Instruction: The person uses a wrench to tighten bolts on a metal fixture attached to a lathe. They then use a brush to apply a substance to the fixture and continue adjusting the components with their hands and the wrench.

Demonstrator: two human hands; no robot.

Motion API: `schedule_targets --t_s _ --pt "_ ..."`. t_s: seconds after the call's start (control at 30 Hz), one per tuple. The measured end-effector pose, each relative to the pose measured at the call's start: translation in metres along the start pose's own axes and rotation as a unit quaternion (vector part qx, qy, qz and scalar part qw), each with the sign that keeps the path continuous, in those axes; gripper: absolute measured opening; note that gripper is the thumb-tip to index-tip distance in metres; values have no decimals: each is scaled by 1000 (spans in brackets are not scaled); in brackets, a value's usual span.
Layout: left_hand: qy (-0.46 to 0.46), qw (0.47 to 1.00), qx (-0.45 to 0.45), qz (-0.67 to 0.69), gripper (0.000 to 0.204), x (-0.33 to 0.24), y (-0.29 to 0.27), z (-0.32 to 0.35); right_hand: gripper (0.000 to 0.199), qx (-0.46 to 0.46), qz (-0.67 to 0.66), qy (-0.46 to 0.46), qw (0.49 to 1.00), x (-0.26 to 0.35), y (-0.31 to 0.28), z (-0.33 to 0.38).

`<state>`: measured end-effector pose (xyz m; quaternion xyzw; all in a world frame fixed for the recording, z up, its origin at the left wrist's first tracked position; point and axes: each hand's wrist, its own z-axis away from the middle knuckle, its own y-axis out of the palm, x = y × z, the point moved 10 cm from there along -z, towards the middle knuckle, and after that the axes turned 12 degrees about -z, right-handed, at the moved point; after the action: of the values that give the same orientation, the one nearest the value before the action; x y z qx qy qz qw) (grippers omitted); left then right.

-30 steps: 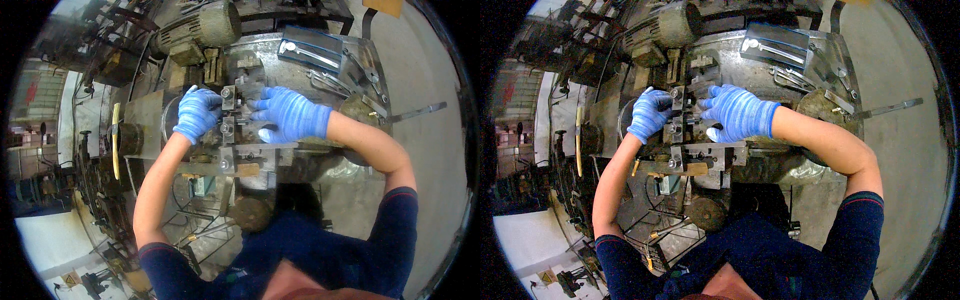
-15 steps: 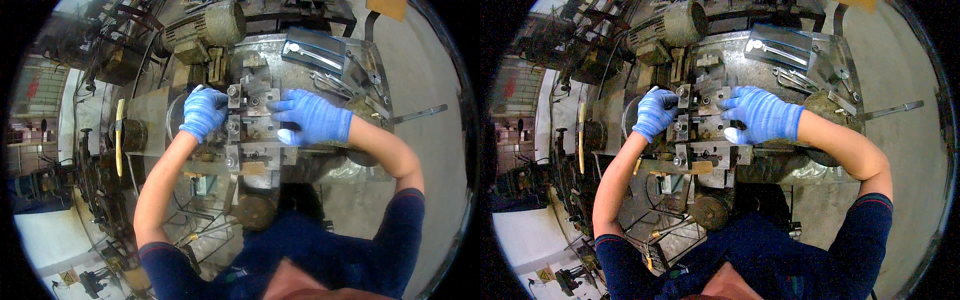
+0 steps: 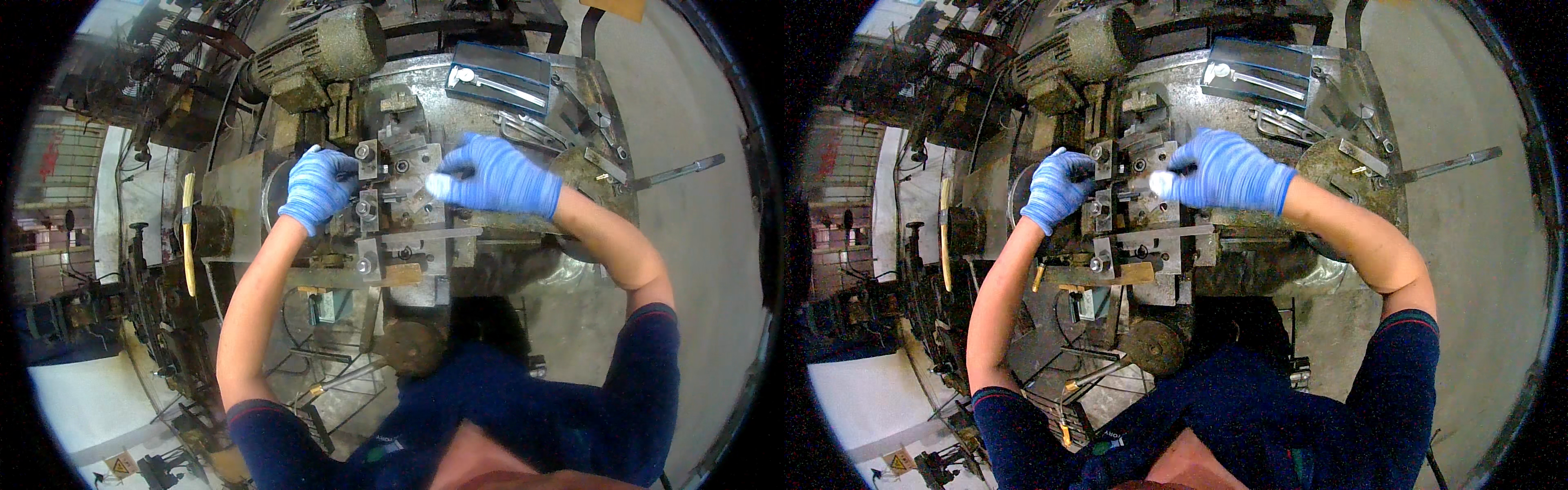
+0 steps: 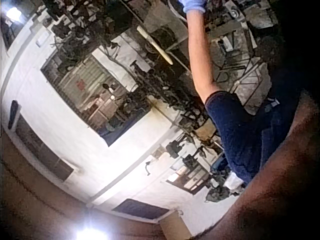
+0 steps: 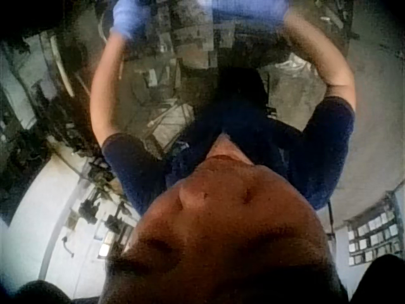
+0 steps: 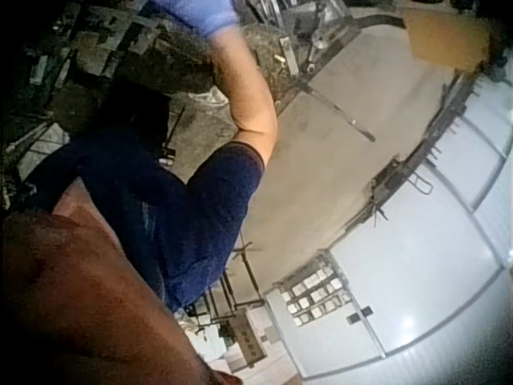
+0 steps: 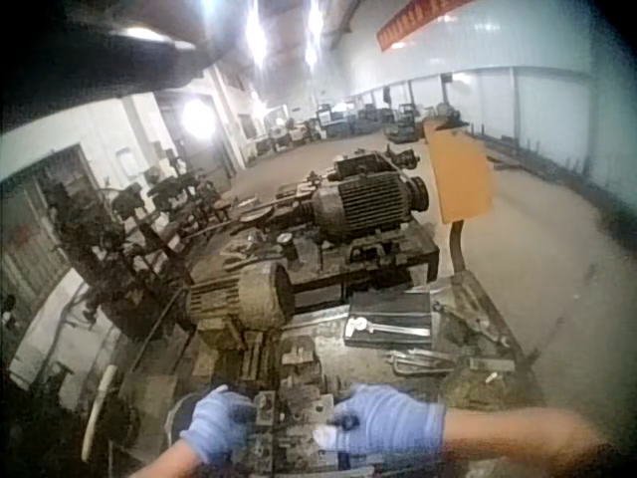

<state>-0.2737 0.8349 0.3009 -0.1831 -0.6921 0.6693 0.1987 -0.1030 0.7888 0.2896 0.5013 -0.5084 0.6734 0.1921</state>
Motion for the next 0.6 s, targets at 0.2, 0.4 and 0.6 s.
schedule_targets --t_s 0.2,0.4,0.6 --pt "-23 998 57 8 16 5 7 0 64 84 -182 195 960 -50 32 -13" --pt "4 1000 22 7 15 4 6 -2 34 43 -362 175 915 -54 14 4" --pt "-9 999 31 -10 17 7 7 0 39 29 -347 107 931 -47 8 10"
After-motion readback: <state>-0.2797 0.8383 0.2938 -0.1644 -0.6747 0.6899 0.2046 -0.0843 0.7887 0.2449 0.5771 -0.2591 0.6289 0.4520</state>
